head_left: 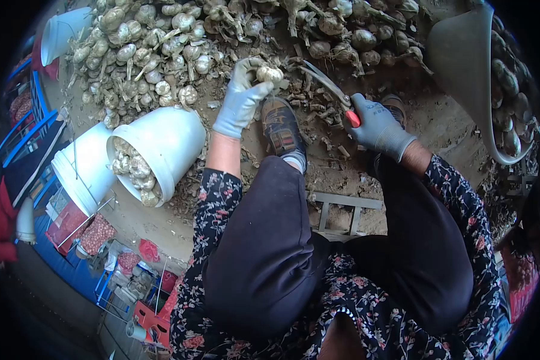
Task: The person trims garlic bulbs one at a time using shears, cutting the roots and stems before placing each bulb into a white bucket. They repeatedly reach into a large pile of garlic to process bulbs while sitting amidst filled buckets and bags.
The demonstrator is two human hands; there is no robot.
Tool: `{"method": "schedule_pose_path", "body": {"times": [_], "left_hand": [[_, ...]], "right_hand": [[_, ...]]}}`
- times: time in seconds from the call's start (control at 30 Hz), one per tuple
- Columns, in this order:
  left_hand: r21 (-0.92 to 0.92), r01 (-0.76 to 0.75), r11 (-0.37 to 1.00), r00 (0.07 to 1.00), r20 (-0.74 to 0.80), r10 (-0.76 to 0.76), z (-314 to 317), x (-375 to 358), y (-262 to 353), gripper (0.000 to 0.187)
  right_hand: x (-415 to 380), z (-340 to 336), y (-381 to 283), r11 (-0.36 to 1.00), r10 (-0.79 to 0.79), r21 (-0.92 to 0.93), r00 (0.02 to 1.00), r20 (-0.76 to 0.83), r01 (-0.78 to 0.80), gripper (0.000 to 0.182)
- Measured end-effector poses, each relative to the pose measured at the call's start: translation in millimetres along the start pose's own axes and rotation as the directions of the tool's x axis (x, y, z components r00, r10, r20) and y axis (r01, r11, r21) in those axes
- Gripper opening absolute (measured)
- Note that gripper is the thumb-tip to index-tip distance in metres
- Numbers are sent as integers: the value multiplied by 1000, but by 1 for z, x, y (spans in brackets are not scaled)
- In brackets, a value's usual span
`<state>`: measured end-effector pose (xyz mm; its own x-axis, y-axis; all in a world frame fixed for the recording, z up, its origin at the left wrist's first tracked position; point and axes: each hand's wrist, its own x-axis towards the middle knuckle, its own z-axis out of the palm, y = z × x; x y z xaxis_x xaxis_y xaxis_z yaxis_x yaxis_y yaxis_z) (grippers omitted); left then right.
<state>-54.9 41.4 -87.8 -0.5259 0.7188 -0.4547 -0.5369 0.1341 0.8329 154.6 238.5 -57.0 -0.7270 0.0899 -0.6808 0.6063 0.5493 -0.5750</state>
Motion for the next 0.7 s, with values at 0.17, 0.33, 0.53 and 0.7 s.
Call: {"method": "schedule_pose_path", "body": {"times": [0.17, 0.33, 0.53, 0.7], "left_hand": [[-8, -20, 1000, 999, 29, 20, 30, -7, 18, 61], [303, 2, 953, 1000, -8, 1, 38, -7, 19, 75], [648, -113, 753, 976, -71, 208, 50, -11, 15, 76], [576, -71, 815, 984, -91, 151, 54, -13, 23, 76]], "right_hand": [[1, -9, -14, 967, -175, -213, 972, -156, 140, 34], [0, -19, -28, 934, -159, -342, 979, -128, 107, 40], [2, -21, -39, 932, -119, -350, 991, -61, 90, 43], [2, -7, -25, 948, -169, -292, 978, -124, 127, 35]]}}
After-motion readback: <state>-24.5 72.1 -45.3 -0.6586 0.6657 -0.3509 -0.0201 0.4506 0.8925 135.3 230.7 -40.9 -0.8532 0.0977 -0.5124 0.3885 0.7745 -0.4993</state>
